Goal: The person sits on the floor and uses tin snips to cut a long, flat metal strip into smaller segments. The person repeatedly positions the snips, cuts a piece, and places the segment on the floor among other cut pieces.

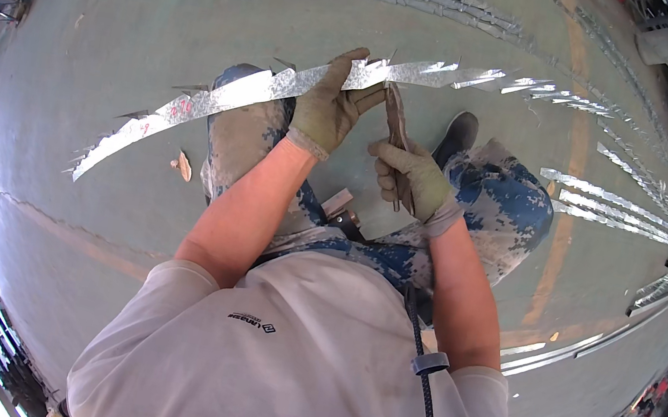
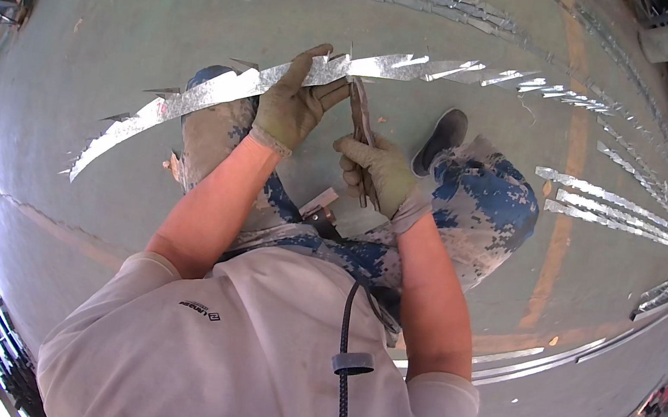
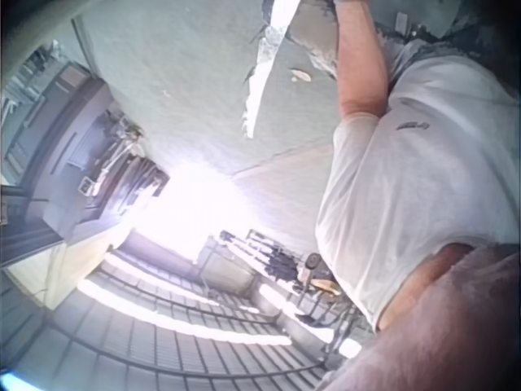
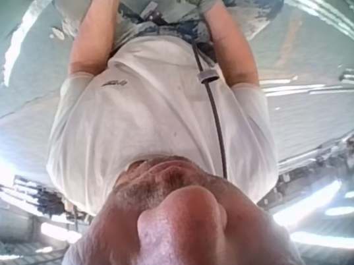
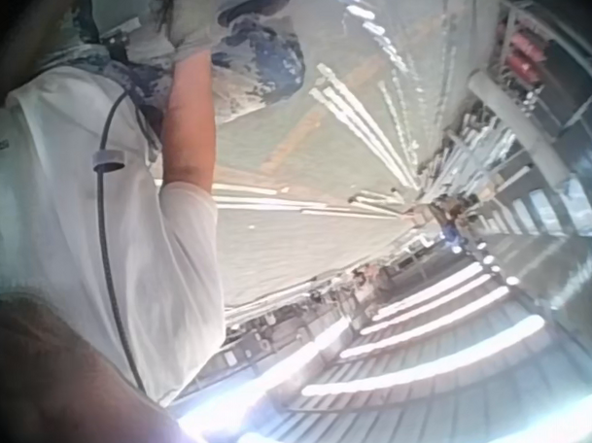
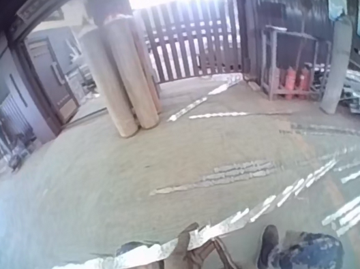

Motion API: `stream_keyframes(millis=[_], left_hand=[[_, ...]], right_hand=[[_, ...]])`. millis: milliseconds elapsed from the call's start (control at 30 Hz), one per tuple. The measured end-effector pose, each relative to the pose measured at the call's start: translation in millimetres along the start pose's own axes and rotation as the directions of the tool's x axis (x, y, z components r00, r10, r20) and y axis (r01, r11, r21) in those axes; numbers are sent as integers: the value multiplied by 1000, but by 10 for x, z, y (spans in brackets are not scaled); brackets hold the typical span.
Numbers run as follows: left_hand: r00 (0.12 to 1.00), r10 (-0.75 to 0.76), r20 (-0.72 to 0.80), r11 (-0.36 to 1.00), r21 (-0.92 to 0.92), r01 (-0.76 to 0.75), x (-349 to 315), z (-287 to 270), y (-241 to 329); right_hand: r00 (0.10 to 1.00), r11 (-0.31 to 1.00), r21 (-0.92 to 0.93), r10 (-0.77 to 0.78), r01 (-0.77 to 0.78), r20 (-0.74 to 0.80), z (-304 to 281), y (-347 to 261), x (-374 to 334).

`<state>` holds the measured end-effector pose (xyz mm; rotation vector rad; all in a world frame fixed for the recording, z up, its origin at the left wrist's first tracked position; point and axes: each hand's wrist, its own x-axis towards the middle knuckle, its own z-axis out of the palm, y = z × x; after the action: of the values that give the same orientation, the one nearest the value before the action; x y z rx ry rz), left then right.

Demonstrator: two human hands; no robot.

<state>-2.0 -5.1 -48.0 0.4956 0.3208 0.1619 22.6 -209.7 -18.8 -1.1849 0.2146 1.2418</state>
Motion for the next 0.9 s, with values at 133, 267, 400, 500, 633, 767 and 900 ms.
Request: stream_keyframes(millis=[133,267,400,500,633,767,900], left_hand=[[1000,9,-21,1000,26,-8,-1,-14,-6],[998,6,-62,998,64,-2,-2,14,2],[995,4,-95,994,106,6,7,1,3],[993,-19,-120,996,89,29,30,38,-26],[979,-32,-199,993,105,53,58,69,-68],[964,-79,-254,981,150,120,63,126,-47],[968,-100,-229,976,166,140,86,158,-28]], right_hand=[[990,994,-109,-8,-8,-143,143,-45,8],[959,961,-275,-38,-42,-280,261,-35,53],[902,861,-498,-129,-105,-413,340,-19,129],[798,564,-802,-383,-197,-465,184,106,299],[732,362,-864,-470,-350,-493,388,-29,186],[776,54,-898,-483,-436,-406,562,-314,24],[820,-201,-861,-461,-467,-338,515,-376,-27]])
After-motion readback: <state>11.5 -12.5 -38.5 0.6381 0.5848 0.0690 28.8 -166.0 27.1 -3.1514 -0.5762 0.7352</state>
